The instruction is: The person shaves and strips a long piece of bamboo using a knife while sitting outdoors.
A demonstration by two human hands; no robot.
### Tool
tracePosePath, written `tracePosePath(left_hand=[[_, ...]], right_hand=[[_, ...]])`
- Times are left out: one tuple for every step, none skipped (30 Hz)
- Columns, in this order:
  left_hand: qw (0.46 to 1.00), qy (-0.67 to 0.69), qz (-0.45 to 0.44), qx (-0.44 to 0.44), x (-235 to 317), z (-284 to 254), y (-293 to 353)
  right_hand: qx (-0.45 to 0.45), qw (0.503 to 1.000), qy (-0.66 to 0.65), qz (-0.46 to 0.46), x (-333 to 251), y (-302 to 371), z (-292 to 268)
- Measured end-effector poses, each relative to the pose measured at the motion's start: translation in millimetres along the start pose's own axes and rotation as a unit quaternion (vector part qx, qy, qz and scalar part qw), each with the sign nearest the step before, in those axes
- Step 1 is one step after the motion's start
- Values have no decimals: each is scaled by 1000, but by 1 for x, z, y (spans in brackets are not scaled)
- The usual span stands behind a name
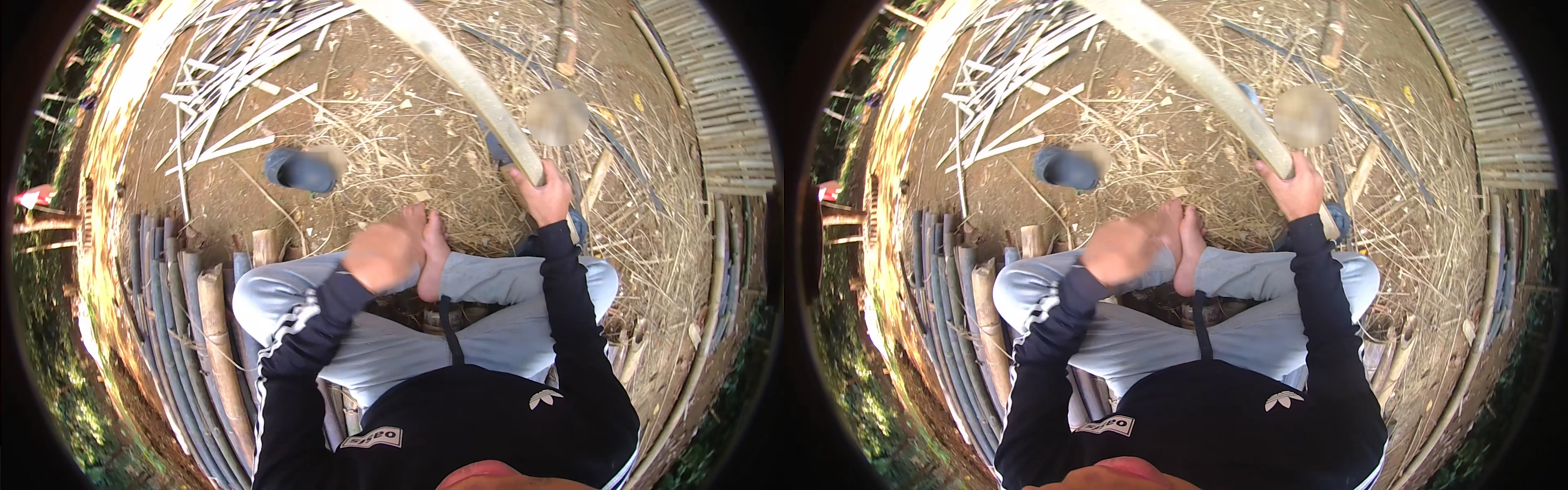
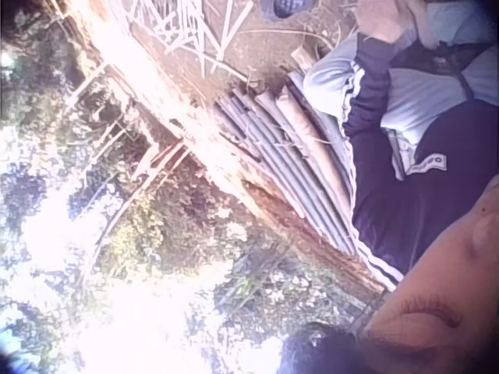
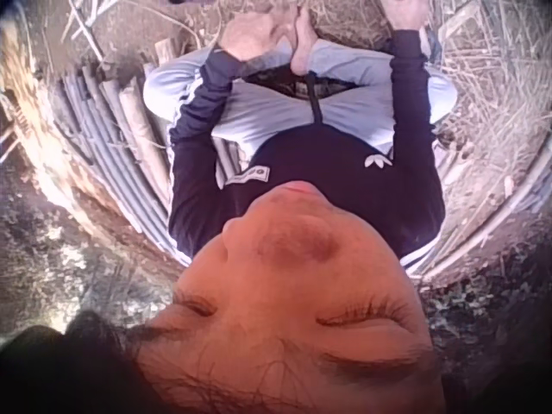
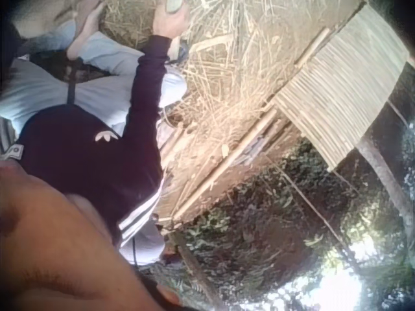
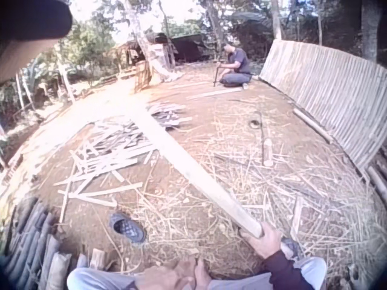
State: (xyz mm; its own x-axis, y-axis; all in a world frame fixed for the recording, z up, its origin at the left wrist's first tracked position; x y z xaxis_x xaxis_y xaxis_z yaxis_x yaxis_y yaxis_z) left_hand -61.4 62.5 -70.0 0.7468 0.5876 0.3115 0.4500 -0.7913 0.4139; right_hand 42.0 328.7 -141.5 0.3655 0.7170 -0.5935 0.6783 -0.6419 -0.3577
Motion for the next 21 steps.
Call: tracePosePath(left_hand=[[982,102,-3,159,-31,-21,-3],[951,25,35,307,-59,-33,-5],[878,424,-25,221,-57,-49,-5],[785,563,95,239,-65,-66,-2],[660,684,204,236,-64,-85,-2],[628,675,219,320,-56,-93,-1],[596,658,226,401,-40,-105,11],[566,689,269,364,-53,-104,25],[530,719,309,328,-74,-105,42],[513,730,315,322,-83,-110,58],[496,741,322,318,-87,-120,73],[496,740,328,314,-89,-121,77],[508,727,328,325,-87,-128,91],[533,707,323,334,-85,-128,92],[536,702,324,339,-81,-126,84],[542,693,323,348,-75,-121,78],[539,696,321,349,-80,-105,63],[566,673,327,346,-82,-100,60],[577,662,334,343,-82,-102,66],[587,652,341,339,-79,-104,75],[597,641,347,334,-77,-105,82]], right_hand=[[-2,1000,-3,-24,-5,1,-5],[-8,999,-15,-47,-13,2,-9],[-12,998,-25,-63,-17,4,-14],[-28,993,-53,-101,-29,3,-18],[-45,987,-79,-130,-38,9,-18],[-71,983,-55,-162,-44,16,-12],[-101,976,-40,-191,-54,27,-3],[-125,964,-114,-204,-64,36,6],[-148,946,-185,-220,-73,40,15],[-170,922,-256,-237,-78,43,23],[-130,935,-249,-218,-68,36,30],[-92,948,-233,-196,-44,25,36],[-68,965,-236,-95,-19,10,49],[-41,974,-224,8,17,-3,58],[-91,986,-116,77,59,-14,69],[-144,979,-13,142,94,-16,80],[-186,966,46,176,122,-5,84],[-208,955,91,191,136,2,95],[-235,942,129,200,130,7,106],[-239,941,151,188,123,9,115],[-244,938,172,176,114,11,128]])
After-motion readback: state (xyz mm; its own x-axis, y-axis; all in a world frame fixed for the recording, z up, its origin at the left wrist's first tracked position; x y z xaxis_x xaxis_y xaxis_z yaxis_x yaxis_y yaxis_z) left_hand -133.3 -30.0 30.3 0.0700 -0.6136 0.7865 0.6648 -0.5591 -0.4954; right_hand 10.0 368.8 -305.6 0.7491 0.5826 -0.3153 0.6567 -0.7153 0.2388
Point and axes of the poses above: each hand's wrist, its own y-axis away from the middle knuckle, its own z-axis out of the palm, x = y × z, the point moved 4 cm from there along -y, towards the middle knuckle, and after that the axes turned 5 degrees about -z, right-handed, at the moved point
